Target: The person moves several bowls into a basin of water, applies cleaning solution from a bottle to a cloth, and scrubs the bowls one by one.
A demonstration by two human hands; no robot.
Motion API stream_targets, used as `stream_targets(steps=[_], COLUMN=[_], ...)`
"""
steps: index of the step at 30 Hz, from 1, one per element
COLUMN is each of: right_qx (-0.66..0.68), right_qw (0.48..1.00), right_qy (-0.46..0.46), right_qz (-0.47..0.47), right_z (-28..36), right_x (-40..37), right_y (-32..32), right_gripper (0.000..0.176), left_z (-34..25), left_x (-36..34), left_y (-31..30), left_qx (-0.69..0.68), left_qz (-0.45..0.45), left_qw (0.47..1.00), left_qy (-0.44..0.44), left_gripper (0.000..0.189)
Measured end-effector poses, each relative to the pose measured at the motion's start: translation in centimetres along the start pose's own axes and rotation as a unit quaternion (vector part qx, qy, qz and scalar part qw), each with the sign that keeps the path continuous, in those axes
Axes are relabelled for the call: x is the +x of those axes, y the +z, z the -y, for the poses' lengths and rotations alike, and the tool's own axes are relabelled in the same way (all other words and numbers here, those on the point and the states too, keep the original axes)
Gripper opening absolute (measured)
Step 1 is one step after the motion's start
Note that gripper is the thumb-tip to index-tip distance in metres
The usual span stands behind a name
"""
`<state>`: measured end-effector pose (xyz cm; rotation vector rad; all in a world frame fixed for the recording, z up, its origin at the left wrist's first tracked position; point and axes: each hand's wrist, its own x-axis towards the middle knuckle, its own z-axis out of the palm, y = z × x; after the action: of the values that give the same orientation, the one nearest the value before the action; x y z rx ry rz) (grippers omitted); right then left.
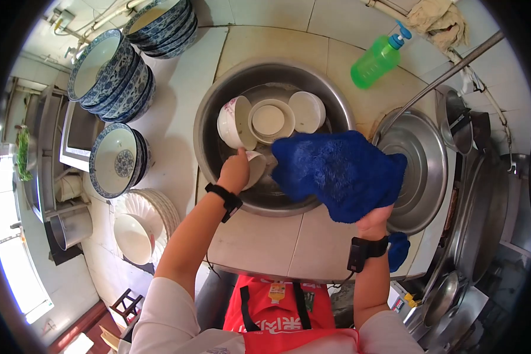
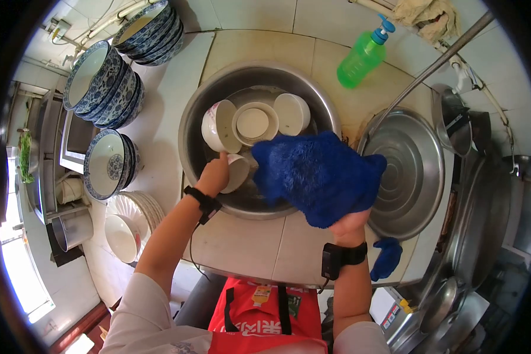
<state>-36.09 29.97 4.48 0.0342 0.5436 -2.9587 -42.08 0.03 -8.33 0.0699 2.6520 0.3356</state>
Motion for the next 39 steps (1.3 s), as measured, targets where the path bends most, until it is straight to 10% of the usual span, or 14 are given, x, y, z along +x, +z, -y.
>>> stream_targets(steps=[8, 10, 14, 17, 25, 30, 32, 37, 39], right_qx=[0.039, 0.060, -0.005, -0.258, -0.044, -0.254, -0.492, -0.536, -0.625], right_qw=[0.994, 0.993, 0.997, 0.963, 0.996, 0.965, 0.869, 0.842, 0.769], right_qy=[0.095, 0.102, 0.079, 0.067, 0.054, 0.063, -0.045, 0.054, 0.124], right_qz=[-0.046, 0.000, -0.004, -0.041, -0.063, 0.001, 0.028, -0.009, 0.053], right_z=[-0.8, -2.4, -7.2, -10.5, -9.9, -12.8, -14.0, -15.3, -13.5], right_x=[0.9, 1.4, 2.2, 2.9, 1.5, 2.8, 3.9, 5.6, 6.1], right_y=[3.3, 4.4, 2.6, -0.7, 0.0, -1.2, -1.1, -0.7, -0.5], right_gripper=[0.064, 0.065, 0.063, 0.059, 0.048, 0.039, 0.044, 0.043, 0.045], left_z=[-2.5, -3.3, -4.5, -4.9, -6.3, -5.0, -6.4, -6.0, -5.4], left_x=[-5.1, -5.5, -4.8, -4.7, -6.3, -5.8, -6.7, -5.0, -5.2], left_y=[-6.9, -8.3, -5.7, -3.8, -6.5, -5.9, -6.4, -3.7, -5.1], left_qx=[-0.078, -0.426, -0.617, -0.338, -0.167, -0.368, -0.572, -0.340, -0.592], left_qz=[-0.196, -0.087, -0.047, -0.237, -0.348, -0.265, -0.129, -0.264, -0.088], left_qw=[0.977, 0.900, 0.784, 0.906, 0.921, 0.889, 0.810, 0.899, 0.801], left_qy=[0.001, -0.036, -0.042, 0.092, 0.052, 0.059, 0.019, 0.089, 0.022], left_gripper=[0.049, 0.056, 0.063, 0.063, 0.064, 0.065, 0.065, 0.061, 0.065])
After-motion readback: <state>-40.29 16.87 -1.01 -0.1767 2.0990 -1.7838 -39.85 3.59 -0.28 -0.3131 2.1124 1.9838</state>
